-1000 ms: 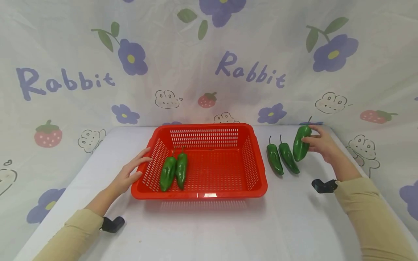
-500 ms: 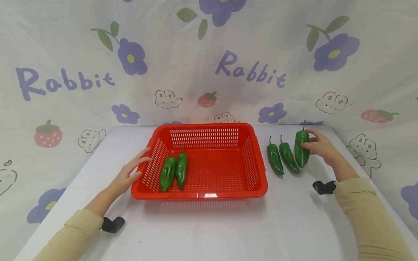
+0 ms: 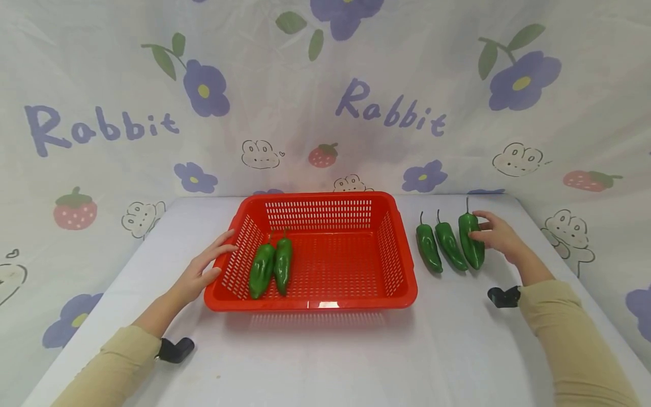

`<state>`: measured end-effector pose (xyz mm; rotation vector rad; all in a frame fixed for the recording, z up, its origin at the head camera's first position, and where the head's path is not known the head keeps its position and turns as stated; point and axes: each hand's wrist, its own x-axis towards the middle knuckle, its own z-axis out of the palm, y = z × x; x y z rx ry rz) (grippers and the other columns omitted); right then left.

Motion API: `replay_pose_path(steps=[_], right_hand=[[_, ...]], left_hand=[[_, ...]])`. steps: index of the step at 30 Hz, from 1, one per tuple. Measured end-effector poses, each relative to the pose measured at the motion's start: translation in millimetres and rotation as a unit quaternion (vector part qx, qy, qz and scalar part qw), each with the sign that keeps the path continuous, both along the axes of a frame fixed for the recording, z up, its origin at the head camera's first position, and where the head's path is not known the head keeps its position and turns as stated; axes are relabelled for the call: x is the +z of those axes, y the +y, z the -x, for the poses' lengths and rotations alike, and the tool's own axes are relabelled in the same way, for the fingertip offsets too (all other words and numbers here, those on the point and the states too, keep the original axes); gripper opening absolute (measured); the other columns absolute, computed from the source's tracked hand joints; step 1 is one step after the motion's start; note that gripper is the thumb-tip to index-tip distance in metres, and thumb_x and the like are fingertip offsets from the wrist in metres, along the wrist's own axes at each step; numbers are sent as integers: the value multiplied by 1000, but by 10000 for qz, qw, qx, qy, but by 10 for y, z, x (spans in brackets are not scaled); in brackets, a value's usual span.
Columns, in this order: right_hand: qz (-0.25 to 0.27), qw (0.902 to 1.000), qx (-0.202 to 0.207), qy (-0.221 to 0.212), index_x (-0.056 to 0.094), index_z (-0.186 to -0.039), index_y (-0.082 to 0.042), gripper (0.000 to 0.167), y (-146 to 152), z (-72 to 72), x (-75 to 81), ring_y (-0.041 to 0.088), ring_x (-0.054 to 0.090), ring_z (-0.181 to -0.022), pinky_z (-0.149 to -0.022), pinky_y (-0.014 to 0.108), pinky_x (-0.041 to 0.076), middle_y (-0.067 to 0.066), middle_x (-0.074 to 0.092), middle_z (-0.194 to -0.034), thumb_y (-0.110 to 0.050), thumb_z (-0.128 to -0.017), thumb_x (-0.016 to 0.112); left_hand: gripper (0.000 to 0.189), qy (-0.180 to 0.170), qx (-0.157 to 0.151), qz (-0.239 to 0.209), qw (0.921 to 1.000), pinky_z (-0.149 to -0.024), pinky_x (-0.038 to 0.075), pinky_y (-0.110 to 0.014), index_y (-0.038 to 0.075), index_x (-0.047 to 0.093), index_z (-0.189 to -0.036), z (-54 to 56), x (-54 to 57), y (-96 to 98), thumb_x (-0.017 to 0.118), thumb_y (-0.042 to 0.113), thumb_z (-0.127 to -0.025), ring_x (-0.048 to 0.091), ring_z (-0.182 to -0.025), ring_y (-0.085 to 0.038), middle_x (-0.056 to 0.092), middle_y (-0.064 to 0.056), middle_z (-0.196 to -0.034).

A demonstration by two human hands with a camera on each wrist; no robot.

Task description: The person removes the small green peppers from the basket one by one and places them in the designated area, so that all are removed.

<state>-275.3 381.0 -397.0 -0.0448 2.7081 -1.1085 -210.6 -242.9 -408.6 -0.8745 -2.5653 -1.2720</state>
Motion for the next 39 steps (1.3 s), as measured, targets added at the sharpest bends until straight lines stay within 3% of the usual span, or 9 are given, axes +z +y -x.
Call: replay_pose_path(steps=[7,12,21,29,39], right_hand=[[-74,9998,132,-122,10,-141,8,68,12,19,-67,53,40,-114,-82,48,49,44,28,-131,-23,-93,48],[-111,9997,114,-182,11,-141,8,67,10,17,-107,53,39,-115,-81,47,50,44,27,-131,-22,-93,48],[-72,9996,30,-287,9,-142,8,68,-12,23,-172,54,34,-118,-88,54,44,44,24,-133,-25,-94,45],[-83,9989,-36,-470,7,-142,7,69,24,45,-212,55,29,-121,-93,58,38,44,17,-135,-28,-95,44],[-49,9993,24,-366,7,-141,10,72,51,33,-153,54,34,-119,-91,54,42,44,23,-133,-30,-94,45]], left_hand=[[45,-29,128,154,9998,-88,45,-45,5,51,-125,-20,25,20,50,3,-80,25,-135,-31,26,-12,-149],[45,-21,153,158,9998,-88,43,-50,-1,50,-123,-13,25,33,49,-3,-78,25,-133,-37,26,-20,-147],[45,-77,67,65,9999,-89,43,-47,8,51,-126,-14,21,18,50,5,-81,24,-136,-29,25,-9,-150],[45,-44,36,50,10000,-88,44,-46,7,51,-126,-2,-7,2,50,8,-81,24,-135,-30,25,-10,-149],[45,-6,60,67,10000,-87,44,-48,6,50,-126,1,-13,6,50,8,-81,24,-135,-31,25,-11,-149]])
